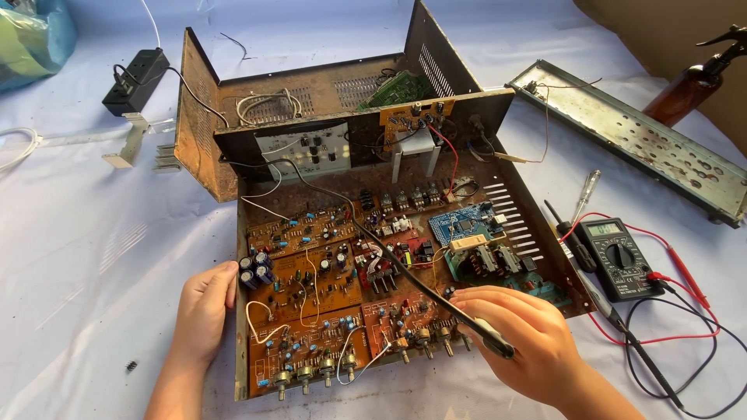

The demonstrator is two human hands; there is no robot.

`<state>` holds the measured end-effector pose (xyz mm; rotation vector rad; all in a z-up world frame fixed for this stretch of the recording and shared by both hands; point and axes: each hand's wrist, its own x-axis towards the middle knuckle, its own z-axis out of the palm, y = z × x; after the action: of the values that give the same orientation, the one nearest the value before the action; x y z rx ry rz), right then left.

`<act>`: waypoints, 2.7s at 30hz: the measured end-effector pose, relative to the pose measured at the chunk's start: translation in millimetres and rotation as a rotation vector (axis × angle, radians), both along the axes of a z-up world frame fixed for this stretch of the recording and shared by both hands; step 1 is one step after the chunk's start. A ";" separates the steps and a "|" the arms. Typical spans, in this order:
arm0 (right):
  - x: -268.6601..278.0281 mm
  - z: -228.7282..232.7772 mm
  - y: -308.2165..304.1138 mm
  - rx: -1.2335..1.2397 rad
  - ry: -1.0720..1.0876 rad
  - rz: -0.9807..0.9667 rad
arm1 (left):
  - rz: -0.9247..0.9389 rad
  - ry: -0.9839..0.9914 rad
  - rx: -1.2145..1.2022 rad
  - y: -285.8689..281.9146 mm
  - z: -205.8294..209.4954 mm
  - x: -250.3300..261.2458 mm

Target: A person uses a soldering iron to attach or repair components on an electronic circuit board inside a chassis.

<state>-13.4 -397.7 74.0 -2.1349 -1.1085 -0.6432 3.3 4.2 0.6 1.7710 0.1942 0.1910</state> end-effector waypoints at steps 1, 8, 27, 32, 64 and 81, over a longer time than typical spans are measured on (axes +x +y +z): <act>0.0 -0.3 -0.4 -0.002 0.001 -0.002 | -0.002 0.001 -0.002 -0.8 0.8 -0.8; -1.1 -1.9 -2.2 0.005 0.035 -0.052 | 0.005 0.008 -0.008 -1.7 2.1 -1.1; -6.2 -23.1 -6.7 0.560 0.443 -0.011 | -0.006 -0.023 -0.030 0.0 -0.4 -0.1; -3.9 -30.7 -3.4 0.602 0.463 0.036 | -0.005 -0.010 -0.048 -1.1 0.8 -0.2; -2.6 1.5 -11.3 0.613 0.713 -0.093 | -0.004 -0.020 -0.009 -3.0 6.0 -1.2; -14.0 -50.7 2.3 0.633 0.637 0.027 | -0.026 -0.035 -0.175 -0.1 -5.2 -0.8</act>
<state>-27.4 -395.5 23.3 -1.5860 -0.4892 -0.2142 2.5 4.1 -4.6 1.5944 0.1583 0.1805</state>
